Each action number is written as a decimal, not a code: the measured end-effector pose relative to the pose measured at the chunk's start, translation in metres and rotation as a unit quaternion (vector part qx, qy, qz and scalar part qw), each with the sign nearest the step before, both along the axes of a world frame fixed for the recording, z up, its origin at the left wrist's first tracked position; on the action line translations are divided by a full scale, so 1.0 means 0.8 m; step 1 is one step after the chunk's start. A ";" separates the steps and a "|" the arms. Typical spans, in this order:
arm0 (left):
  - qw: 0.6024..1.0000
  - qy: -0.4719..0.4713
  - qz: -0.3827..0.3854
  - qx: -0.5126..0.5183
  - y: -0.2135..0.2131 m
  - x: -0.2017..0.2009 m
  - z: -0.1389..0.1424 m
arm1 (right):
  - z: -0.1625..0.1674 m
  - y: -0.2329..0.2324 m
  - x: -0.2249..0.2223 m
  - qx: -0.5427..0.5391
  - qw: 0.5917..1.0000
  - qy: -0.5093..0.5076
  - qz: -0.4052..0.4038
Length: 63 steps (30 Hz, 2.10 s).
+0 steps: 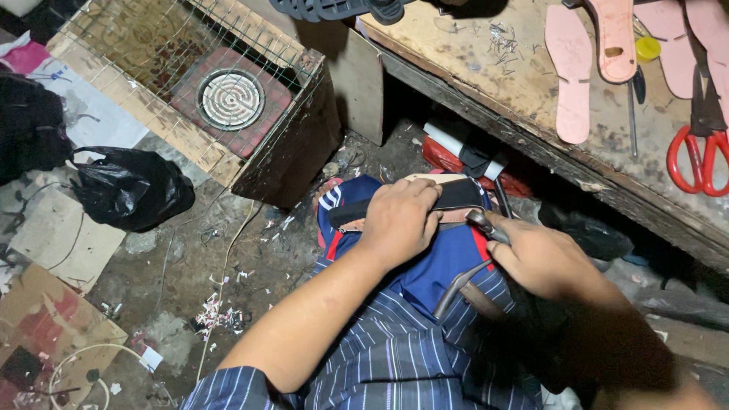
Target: The person sits on the floor of a shoe workshop holding a black shoe upper with a wooden last inside. They use pincers to grip and pull the upper material over the sole edge, then hammer the sole and edge with a hammer, turning the shoe to work around it.
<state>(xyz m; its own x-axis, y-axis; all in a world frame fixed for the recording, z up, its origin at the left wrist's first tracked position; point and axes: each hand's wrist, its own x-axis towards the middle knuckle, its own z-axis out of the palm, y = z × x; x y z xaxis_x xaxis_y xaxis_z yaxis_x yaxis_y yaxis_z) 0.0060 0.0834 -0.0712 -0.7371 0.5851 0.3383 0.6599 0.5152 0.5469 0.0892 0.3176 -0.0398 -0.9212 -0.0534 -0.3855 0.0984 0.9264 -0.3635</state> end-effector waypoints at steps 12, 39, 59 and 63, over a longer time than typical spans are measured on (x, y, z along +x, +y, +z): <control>0.994 0.107 0.034 -0.012 0.005 0.023 -0.002 | 0.013 -0.036 -0.007 0.063 0.997 -0.027 0.021; 0.955 -0.204 -0.056 -0.209 0.029 -0.066 -0.002 | -0.022 -0.050 -0.017 0.170 0.978 0.091 0.083; 0.953 -0.145 -0.097 -0.249 0.034 -0.088 -0.014 | -0.042 -0.048 -0.038 0.130 0.991 0.001 0.019; 0.908 -0.258 -0.112 -0.312 0.054 -0.111 -0.013 | -0.026 -0.039 -0.008 -0.031 0.983 0.155 -0.097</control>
